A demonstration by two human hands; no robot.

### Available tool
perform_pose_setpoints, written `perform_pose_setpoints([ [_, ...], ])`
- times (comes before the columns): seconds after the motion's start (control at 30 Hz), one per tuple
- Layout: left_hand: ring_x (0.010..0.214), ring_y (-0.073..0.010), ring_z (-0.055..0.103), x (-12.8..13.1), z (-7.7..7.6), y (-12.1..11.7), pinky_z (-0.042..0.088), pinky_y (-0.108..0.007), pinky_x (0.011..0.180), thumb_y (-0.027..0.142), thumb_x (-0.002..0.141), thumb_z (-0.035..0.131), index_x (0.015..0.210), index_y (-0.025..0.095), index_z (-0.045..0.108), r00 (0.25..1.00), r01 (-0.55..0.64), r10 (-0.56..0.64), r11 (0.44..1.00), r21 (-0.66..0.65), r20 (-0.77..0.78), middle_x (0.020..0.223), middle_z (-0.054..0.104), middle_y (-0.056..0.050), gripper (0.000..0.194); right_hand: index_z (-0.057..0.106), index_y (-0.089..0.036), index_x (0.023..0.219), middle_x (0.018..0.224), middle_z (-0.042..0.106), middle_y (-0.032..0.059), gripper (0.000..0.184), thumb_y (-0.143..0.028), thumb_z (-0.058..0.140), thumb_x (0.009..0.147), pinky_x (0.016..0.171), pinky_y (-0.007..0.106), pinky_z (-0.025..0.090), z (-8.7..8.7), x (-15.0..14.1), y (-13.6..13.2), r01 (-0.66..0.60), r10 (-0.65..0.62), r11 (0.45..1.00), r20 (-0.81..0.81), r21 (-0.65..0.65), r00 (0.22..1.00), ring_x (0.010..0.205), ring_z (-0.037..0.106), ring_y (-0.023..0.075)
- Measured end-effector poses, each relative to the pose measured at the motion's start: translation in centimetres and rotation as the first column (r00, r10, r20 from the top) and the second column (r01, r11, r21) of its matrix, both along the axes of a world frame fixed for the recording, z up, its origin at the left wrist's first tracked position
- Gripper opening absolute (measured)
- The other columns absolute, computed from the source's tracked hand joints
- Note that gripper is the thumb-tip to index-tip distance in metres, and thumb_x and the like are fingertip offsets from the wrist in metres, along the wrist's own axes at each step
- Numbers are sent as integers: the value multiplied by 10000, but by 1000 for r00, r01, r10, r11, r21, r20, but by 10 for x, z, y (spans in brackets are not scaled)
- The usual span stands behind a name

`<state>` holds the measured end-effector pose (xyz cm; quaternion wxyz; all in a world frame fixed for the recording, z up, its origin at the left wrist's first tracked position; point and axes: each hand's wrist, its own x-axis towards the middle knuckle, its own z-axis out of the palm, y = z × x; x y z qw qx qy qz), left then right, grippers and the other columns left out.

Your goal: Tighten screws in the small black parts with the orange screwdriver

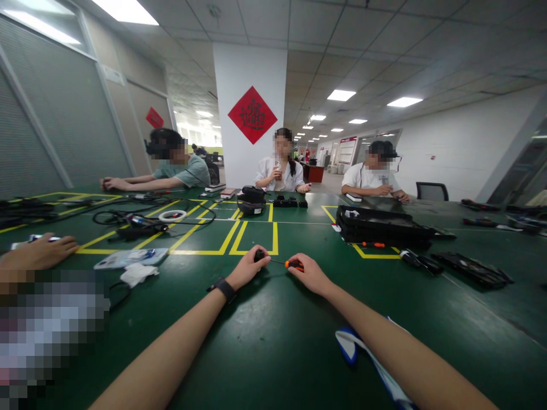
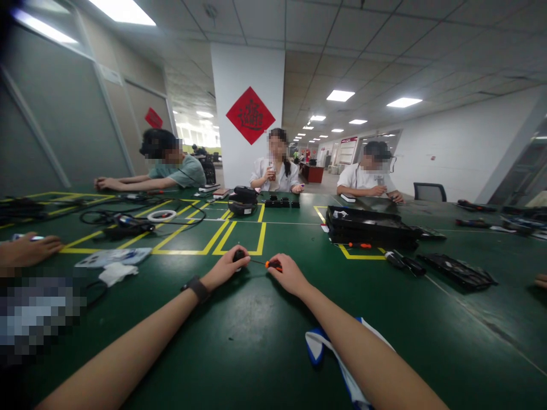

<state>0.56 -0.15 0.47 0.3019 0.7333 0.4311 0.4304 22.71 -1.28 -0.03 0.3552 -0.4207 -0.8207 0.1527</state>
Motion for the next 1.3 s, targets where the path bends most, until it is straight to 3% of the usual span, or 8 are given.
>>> perform_pose_setpoints([
  [0.63, 632, -110, 496, 0, -2, 2, 391, -234, 604, 412, 759, 507, 865, 181, 508, 1000, 5, -5, 1000, -19, 5, 709, 549, 21, 254, 596, -169, 873, 879, 567, 45, 154, -174, 456, 809, 810, 306, 389, -2, 1, 3, -3, 1, 999, 47, 41, 999, 862, 502, 153],
  [0.9, 641, -113, 497, -1, -2, 2, 393, -238, 606, 391, 754, 516, 864, 177, 512, 1000, 14, -14, 1000, -3, 9, 720, 549, 17, 241, 581, -176, 922, 907, 556, 41, 171, -192, 540, 757, 800, 299, 397, -3, 2, 4, 4, -2, 998, -32, 61, 999, 864, 502, 151],
  [1.07, 642, -112, 499, -1, -2, 2, 395, -240, 613, 382, 753, 520, 856, 179, 513, 1000, 12, -12, 1000, -3, 8, 725, 545, 19, 228, 608, -167, 842, 855, 563, 47, 150, -205, 465, 812, 785, 308, 393, -4, 2, 5, 16, -16, 999, 15, 40, 1000, 840, 501, 154],
  [1.3, 627, -108, 493, -1, -4, 4, 394, -236, 597, 393, 755, 517, 869, 183, 507, 1000, 8, -8, 1000, -7, 6, 723, 538, 22, 239, 576, -169, 876, 876, 561, 38, 121, -213, 550, 767, 774, 304, 392, -5, 3, 4, 19, -19, 997, 2, 76, 1000, 835, 496, 153],
])
